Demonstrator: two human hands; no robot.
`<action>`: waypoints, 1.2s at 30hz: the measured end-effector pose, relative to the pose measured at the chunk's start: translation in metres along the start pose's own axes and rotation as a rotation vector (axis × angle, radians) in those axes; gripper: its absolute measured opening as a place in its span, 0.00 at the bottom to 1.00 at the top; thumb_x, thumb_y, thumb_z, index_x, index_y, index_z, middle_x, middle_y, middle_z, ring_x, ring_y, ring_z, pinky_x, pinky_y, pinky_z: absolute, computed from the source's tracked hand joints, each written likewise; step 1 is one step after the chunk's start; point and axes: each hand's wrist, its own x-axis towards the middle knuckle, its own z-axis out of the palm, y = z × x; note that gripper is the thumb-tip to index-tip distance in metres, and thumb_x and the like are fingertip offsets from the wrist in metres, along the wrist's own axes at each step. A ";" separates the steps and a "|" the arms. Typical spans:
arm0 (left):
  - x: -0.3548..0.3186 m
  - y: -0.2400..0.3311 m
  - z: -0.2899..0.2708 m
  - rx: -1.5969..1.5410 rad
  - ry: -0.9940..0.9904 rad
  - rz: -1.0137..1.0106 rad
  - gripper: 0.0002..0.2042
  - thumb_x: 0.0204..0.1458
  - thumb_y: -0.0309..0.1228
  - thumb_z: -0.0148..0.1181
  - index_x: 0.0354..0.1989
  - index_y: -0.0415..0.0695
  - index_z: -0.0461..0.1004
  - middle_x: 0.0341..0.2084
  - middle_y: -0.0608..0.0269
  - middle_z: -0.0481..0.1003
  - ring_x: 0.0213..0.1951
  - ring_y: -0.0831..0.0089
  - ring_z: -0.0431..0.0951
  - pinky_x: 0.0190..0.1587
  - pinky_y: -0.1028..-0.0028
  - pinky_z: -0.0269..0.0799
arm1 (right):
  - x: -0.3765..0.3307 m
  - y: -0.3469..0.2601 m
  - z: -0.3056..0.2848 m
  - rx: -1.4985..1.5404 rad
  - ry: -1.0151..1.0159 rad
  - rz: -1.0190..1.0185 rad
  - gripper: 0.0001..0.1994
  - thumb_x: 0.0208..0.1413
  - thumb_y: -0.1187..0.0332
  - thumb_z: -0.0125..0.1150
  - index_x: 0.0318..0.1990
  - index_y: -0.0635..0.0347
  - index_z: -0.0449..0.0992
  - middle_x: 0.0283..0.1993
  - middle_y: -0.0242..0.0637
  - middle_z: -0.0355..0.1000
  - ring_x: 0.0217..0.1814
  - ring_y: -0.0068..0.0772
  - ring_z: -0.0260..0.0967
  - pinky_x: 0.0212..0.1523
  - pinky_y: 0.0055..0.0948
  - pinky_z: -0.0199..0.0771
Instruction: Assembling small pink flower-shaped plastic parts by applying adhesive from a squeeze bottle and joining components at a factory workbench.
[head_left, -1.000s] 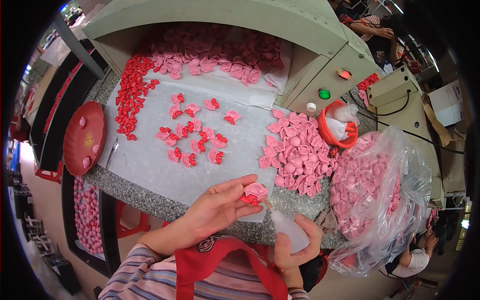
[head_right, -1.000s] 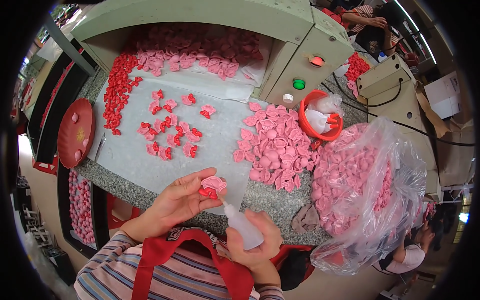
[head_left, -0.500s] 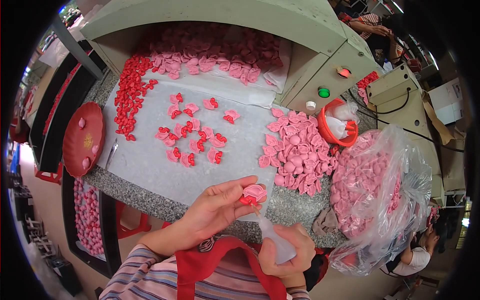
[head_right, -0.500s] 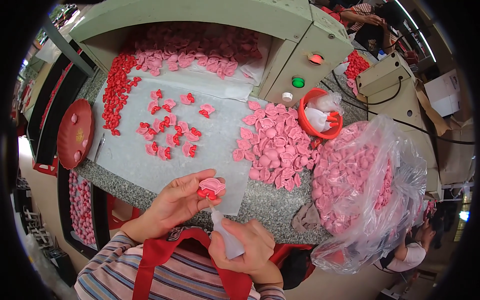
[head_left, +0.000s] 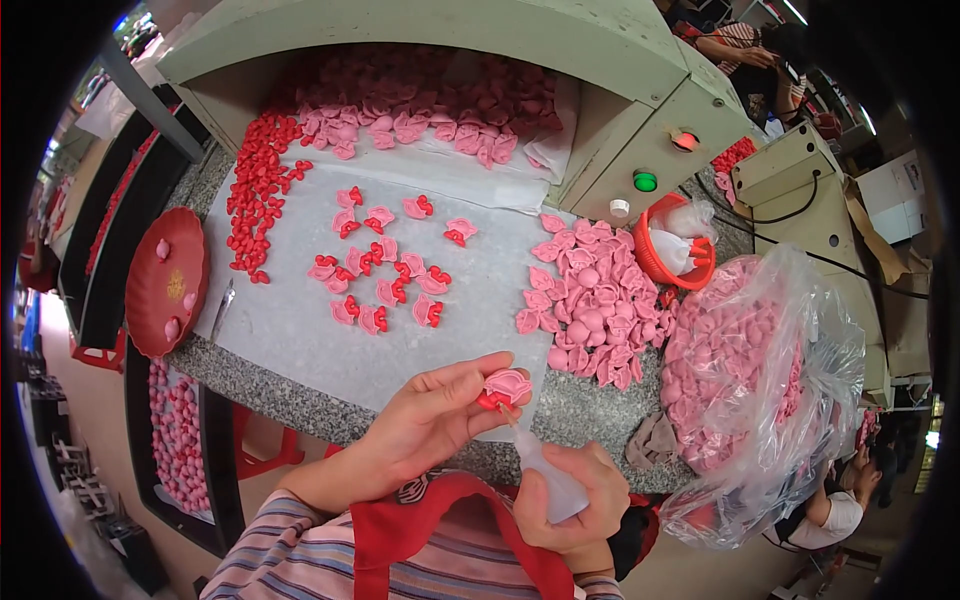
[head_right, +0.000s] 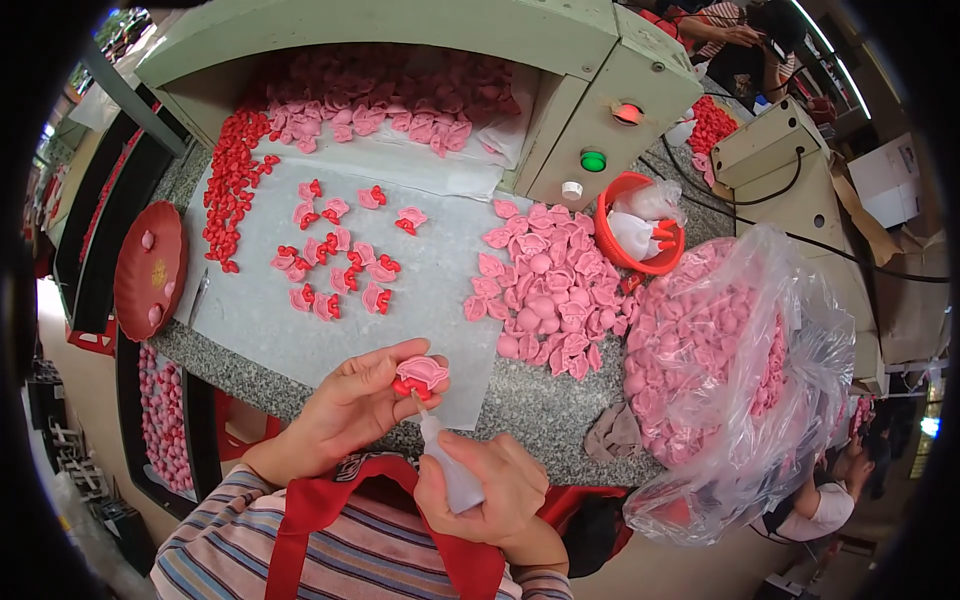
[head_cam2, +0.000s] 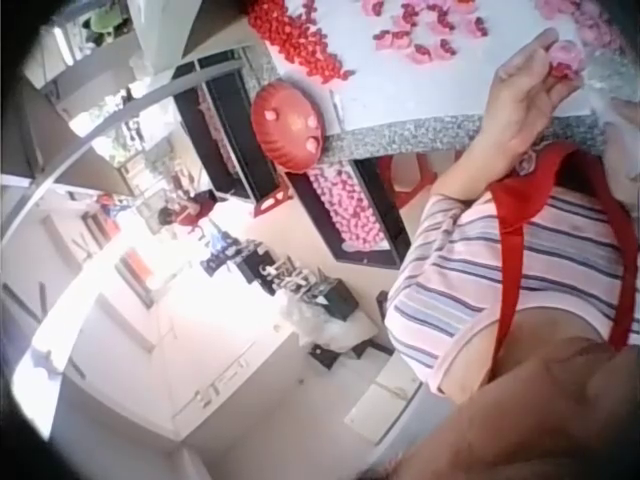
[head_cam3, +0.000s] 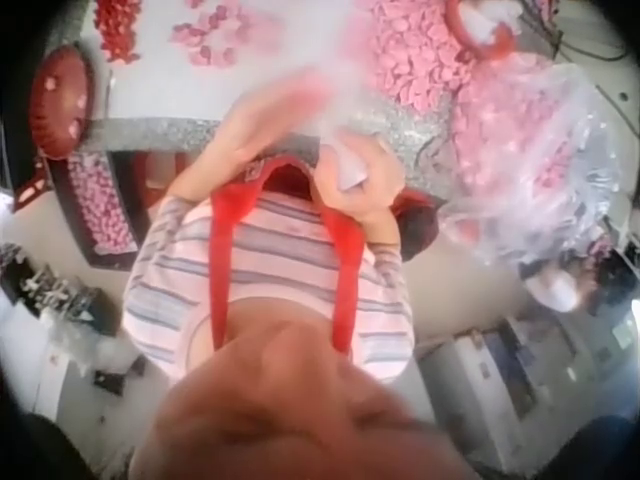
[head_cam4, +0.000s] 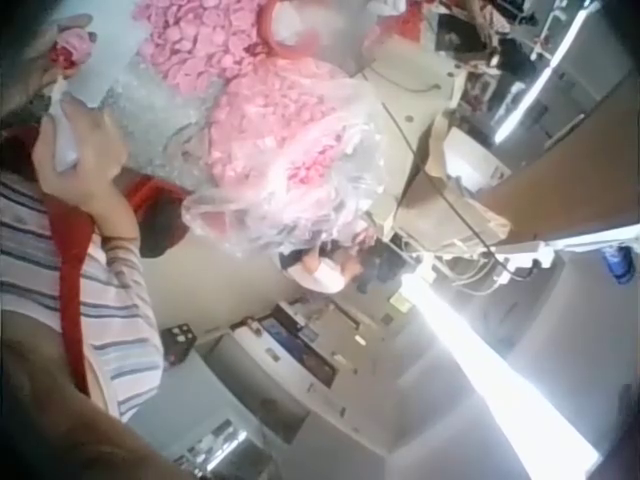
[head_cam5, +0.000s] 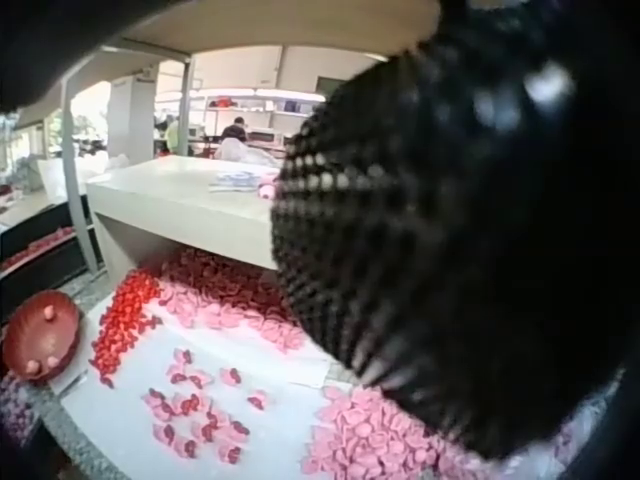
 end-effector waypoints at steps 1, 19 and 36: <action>0.000 0.000 0.000 -0.003 0.001 -0.001 0.20 0.56 0.32 0.50 0.55 0.34 0.61 0.47 0.52 0.69 0.49 0.64 0.70 0.55 0.67 0.65 | 0.000 0.000 0.000 0.000 0.000 0.000 0.14 0.32 0.77 0.63 0.33 0.67 0.72 0.21 0.37 0.71 0.14 0.27 0.62 0.14 0.19 0.59; -0.001 0.001 0.004 -0.007 0.003 -0.024 0.20 0.55 0.32 0.50 0.54 0.35 0.63 0.47 0.54 0.70 0.50 0.65 0.69 0.57 0.64 0.62 | 0.005 -0.003 -0.002 -0.002 -0.038 -0.004 0.16 0.32 0.77 0.63 0.35 0.65 0.72 0.22 0.37 0.72 0.14 0.27 0.62 0.15 0.19 0.60; -0.001 0.002 0.007 -0.002 -0.002 -0.045 0.21 0.55 0.32 0.51 0.54 0.34 0.61 0.48 0.52 0.68 0.51 0.64 0.68 0.58 0.64 0.60 | 0.006 -0.002 -0.003 -0.011 -0.015 -0.034 0.15 0.32 0.78 0.63 0.33 0.65 0.72 0.19 0.34 0.69 0.13 0.27 0.61 0.14 0.19 0.58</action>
